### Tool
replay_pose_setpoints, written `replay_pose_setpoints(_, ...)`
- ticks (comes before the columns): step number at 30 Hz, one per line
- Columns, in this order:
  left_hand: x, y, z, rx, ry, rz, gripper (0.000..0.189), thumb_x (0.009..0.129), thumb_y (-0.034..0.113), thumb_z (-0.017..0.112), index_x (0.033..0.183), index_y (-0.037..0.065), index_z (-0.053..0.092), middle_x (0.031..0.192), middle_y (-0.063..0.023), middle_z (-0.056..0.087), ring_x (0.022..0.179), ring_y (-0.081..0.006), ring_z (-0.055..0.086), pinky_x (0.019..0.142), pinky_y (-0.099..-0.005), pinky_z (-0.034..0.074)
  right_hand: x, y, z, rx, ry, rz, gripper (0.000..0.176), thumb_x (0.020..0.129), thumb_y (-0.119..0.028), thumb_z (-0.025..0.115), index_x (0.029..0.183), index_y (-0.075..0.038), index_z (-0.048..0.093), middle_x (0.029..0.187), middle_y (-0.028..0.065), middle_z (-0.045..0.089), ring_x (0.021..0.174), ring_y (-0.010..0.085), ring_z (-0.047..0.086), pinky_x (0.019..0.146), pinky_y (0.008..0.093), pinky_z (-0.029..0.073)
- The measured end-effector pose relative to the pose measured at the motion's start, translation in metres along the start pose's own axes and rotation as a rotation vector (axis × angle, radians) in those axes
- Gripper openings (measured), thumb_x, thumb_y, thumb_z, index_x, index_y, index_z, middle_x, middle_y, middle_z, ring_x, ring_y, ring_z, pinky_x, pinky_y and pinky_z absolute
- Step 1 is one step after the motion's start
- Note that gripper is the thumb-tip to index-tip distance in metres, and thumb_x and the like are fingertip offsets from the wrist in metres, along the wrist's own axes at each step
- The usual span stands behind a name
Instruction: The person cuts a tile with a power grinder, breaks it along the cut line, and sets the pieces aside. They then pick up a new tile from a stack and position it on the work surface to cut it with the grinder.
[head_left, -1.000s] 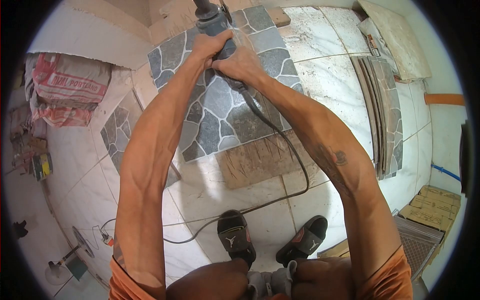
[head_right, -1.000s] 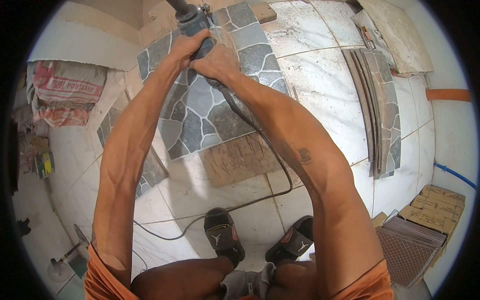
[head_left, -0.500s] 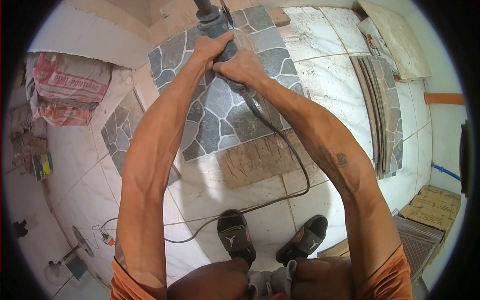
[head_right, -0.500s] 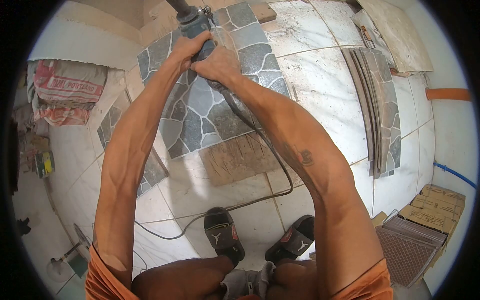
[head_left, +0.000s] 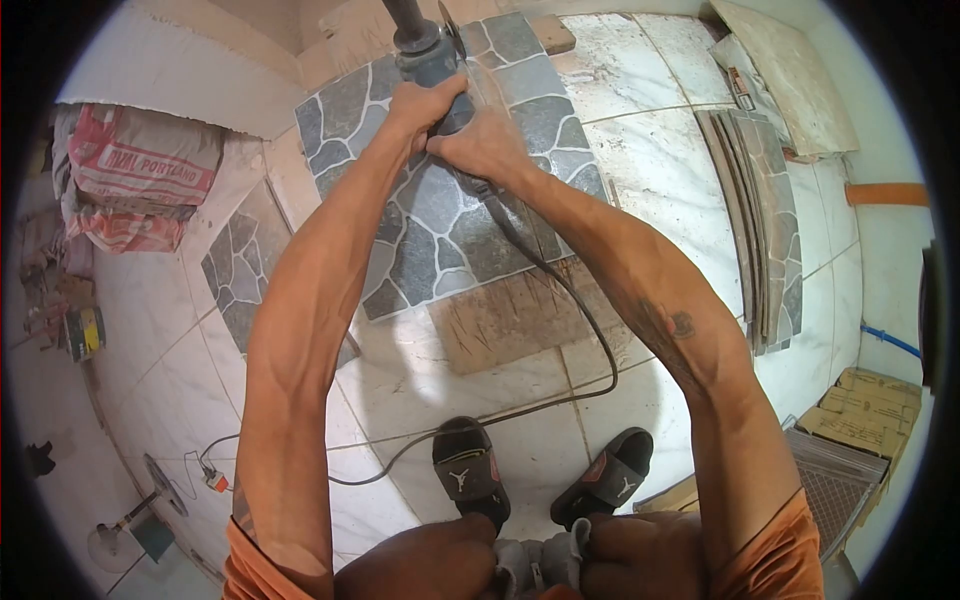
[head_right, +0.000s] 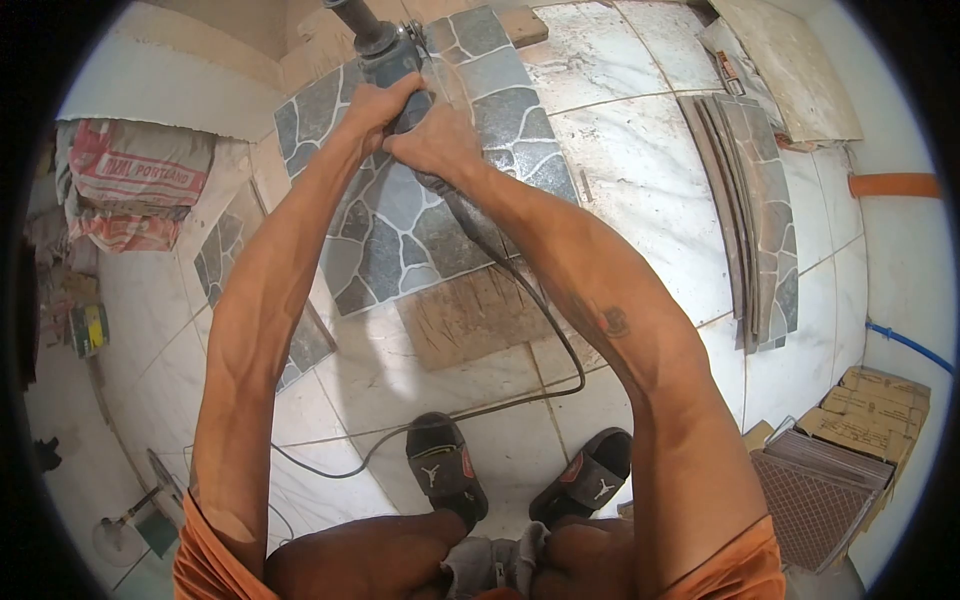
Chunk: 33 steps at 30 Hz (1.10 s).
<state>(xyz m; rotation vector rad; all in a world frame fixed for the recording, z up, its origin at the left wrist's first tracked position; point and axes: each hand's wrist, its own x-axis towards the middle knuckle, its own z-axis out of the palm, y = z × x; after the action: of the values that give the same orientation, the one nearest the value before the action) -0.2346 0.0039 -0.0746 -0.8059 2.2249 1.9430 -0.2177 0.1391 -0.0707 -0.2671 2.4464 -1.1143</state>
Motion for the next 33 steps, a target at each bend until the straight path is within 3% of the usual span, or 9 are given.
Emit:
replay_pose_setpoints(4,0.004,-0.006,0.001,-0.004,0.006,-0.018,0.046,0.078,0.025,0.078,0.102,-0.013,0.067,0.095,-0.0156,0.071,0.077,-0.0205,0.070,0.066,-0.0328,0.056,0.002,0.000,0.000,-0.010,-0.068,0.075,0.071,0.066,-0.051,0.078,0.106,0.007,0.071,0.111,0.0268,0.071,0.106,0.0365,0.070,0.089,0.0410,0.056)
replay_pose_setpoints(13,-0.011,-0.001,0.004,0.053,0.038,-0.021,0.047,0.078,0.028,0.078,0.099,-0.013,0.068,0.093,-0.0145,0.071,0.075,-0.0201,0.069,0.064,-0.0330,0.055,-0.006,0.003,-0.001,0.008,-0.040,0.022,0.069,0.067,-0.050,0.079,0.105,0.008,0.071,0.108,0.0277,0.071,0.104,0.0380,0.070,0.088,0.0422,0.056)
replay_pose_setpoints(16,-0.015,-0.005,0.006,0.042,0.035,-0.013,0.047,0.078,0.029,0.078,0.099,-0.013,0.069,0.092,-0.0145,0.071,0.074,-0.0199,0.069,0.063,-0.0330,0.054,-0.009,0.010,0.007,-0.027,0.045,-0.026,0.069,0.067,-0.055,0.080,0.091,0.010,0.072,0.092,0.0293,0.072,0.091,0.0409,0.072,0.079,0.0444,0.056)
replay_pose_setpoints(25,-0.024,-0.010,0.010,0.022,0.034,-0.018,0.041,0.079,0.024,0.078,0.099,-0.011,0.069,0.091,-0.0125,0.071,0.074,-0.0186,0.068,0.063,-0.0323,0.054,-0.021,0.015,0.006,0.032,-0.007,-0.005,0.068,0.069,-0.054,0.080,0.092,0.009,0.072,0.092,0.0292,0.072,0.092,0.0407,0.072,0.080,0.0446,0.055)
replay_pose_setpoints(28,-0.020,-0.019,0.011,0.003,0.026,-0.026,0.039,0.079,0.022,0.078,0.099,-0.010,0.069,0.091,-0.0117,0.070,0.073,-0.0179,0.067,0.062,-0.0320,0.054,-0.025,0.014,0.002,0.022,-0.062,0.022,0.071,0.067,-0.052,0.081,0.101,0.009,0.072,0.103,0.0294,0.071,0.103,0.0404,0.070,0.088,0.0442,0.056)
replay_pose_setpoints(33,-0.026,-0.026,0.014,-0.001,0.028,-0.021,0.035,0.080,0.021,0.078,0.097,-0.008,0.069,0.090,-0.0107,0.070,0.072,-0.0171,0.066,0.062,-0.0317,0.053,-0.034,0.015,0.001,0.011,-0.079,0.078,0.069,0.067,-0.050,0.081,0.100,0.010,0.071,0.102,0.0298,0.071,0.102,0.0399,0.070,0.087,0.0433,0.056)
